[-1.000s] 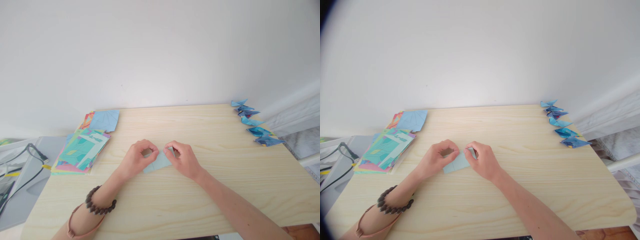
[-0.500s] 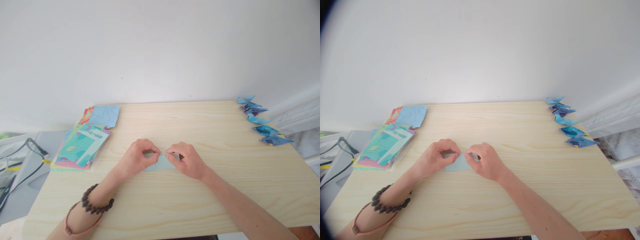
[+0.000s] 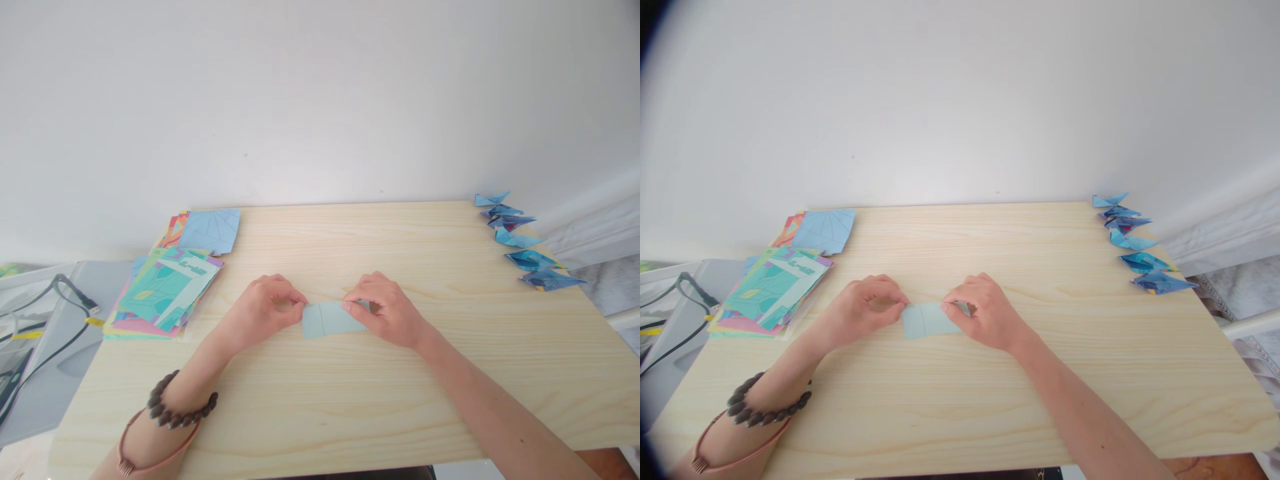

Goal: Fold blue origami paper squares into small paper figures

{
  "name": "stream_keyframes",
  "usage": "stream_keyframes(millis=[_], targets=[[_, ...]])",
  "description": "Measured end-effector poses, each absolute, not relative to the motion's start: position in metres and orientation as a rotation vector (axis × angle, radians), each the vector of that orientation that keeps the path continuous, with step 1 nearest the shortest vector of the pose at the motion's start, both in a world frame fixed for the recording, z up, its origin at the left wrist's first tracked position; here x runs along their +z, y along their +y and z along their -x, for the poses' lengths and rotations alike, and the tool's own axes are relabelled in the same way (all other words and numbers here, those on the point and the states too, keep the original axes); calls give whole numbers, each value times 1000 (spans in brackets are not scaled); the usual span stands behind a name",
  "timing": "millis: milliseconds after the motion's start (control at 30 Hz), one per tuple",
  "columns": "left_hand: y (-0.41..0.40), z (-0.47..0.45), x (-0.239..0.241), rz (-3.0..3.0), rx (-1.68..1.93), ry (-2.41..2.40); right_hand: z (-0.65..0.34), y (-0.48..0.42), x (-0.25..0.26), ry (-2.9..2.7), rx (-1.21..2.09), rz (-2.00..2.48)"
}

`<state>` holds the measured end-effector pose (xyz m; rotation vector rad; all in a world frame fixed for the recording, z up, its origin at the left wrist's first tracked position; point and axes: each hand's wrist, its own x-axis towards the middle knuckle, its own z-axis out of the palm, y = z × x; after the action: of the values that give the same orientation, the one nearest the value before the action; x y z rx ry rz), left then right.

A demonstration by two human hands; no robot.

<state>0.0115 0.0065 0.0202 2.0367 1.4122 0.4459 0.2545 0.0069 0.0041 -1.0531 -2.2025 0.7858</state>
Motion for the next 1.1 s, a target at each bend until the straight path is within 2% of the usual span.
stream_keyframes(millis=[167,300,1100], targets=[[13,1,22,-1902,440,1527,-263,12,6,-2076,810,1136],[12,-10,24,-1769,533,1369,-251,10,8,-2083,862,1120],[-3,-36,19,-1799,569,1273,-226,-6,2,-2008,1008,1179]])
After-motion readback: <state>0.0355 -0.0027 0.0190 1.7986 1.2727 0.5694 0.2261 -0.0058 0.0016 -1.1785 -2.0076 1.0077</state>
